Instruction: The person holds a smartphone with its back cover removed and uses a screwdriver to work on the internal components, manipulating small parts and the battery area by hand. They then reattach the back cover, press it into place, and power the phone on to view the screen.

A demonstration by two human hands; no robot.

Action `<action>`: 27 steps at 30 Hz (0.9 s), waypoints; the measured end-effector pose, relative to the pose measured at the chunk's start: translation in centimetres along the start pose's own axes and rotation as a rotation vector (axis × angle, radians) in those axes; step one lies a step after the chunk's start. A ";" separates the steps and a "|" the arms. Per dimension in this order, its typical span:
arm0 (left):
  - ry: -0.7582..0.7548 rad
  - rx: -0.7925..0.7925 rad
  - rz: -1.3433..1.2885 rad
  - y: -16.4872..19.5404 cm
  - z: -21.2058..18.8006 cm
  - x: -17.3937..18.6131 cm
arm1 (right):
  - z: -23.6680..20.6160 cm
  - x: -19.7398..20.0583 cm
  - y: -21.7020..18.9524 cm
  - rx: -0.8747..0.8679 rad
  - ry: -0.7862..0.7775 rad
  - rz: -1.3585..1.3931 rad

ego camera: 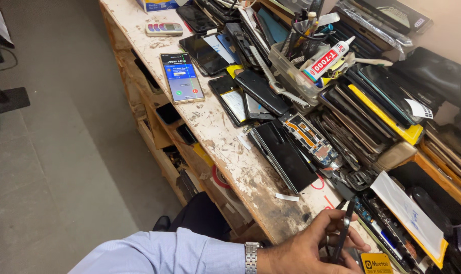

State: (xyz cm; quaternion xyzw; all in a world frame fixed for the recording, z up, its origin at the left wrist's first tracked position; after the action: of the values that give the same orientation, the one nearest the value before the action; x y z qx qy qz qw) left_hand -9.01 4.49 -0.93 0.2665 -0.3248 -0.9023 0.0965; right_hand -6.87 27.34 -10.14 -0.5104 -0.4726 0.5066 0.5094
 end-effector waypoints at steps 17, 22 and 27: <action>0.430 0.011 0.261 10.6 -4.3 5.1 | 0.8 -1.5 -0.9 -0.003 -0.040 0.016; 0.998 -0.101 1.406 21.3 -8.5 10.8 | 0.3 -4.3 -3.0 0.002 -0.063 0.021; 1.196 0.195 1.970 27.3 -8.0 15.5 | 0.4 -5.0 -3.0 0.002 -0.085 0.025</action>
State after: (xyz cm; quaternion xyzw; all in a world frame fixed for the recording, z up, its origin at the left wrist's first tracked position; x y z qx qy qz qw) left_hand -17.65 -26.22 4.80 0.2887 -0.3624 -0.1369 0.8755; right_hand -7.37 22.48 -6.95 -0.4936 -0.4869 0.5346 0.4832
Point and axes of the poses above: each hand's wrist, its own z-axis towards the middle knuckle, its own x-axis out of the back of the hand, y = z × x, the point moved 6 cm from there along z, towards the middle knuckle, and after that the axes turned 12 degrees about -y, right-handed, at the moved point
